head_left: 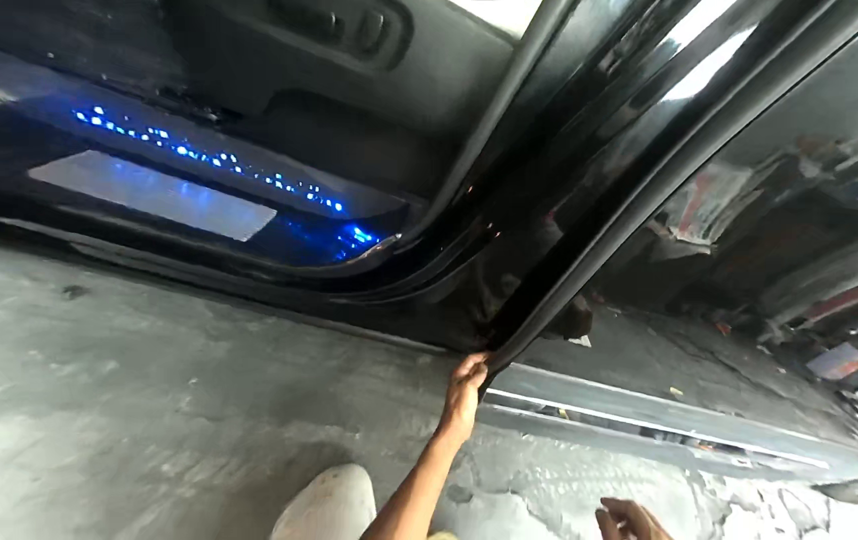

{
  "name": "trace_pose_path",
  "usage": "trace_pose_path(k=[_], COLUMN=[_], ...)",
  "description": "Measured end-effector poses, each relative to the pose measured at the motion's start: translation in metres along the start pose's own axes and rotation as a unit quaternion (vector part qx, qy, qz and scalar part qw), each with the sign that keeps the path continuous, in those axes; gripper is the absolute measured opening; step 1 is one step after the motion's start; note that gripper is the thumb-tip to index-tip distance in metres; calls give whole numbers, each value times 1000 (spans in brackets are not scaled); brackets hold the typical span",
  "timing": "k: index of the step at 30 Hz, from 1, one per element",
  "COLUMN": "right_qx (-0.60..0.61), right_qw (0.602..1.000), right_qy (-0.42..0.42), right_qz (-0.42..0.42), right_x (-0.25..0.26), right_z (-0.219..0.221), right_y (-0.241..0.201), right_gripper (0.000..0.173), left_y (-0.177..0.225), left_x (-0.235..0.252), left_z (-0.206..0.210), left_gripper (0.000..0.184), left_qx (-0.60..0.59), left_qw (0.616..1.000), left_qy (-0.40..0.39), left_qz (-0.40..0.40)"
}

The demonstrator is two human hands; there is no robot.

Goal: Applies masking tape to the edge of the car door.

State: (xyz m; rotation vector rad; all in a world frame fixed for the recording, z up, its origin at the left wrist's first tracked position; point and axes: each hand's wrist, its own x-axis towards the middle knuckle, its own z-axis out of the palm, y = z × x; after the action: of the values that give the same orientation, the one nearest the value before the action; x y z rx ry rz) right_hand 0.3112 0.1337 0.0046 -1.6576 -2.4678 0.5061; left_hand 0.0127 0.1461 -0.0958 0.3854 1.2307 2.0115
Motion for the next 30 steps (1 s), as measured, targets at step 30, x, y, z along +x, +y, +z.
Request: trace_pose_path(k=[30], right_qx=[15], right_qw=[1000], right_qy=[11], right_qz=[-11], right_x=[9], right_z=[3], right_y=[3], right_gripper=[31], left_y=[-16], left_x=[10], left_z=[-33], left_gripper=[39], left_qx=[162], left_qw=[981], left_qy=[-100], left_qz=[-22])
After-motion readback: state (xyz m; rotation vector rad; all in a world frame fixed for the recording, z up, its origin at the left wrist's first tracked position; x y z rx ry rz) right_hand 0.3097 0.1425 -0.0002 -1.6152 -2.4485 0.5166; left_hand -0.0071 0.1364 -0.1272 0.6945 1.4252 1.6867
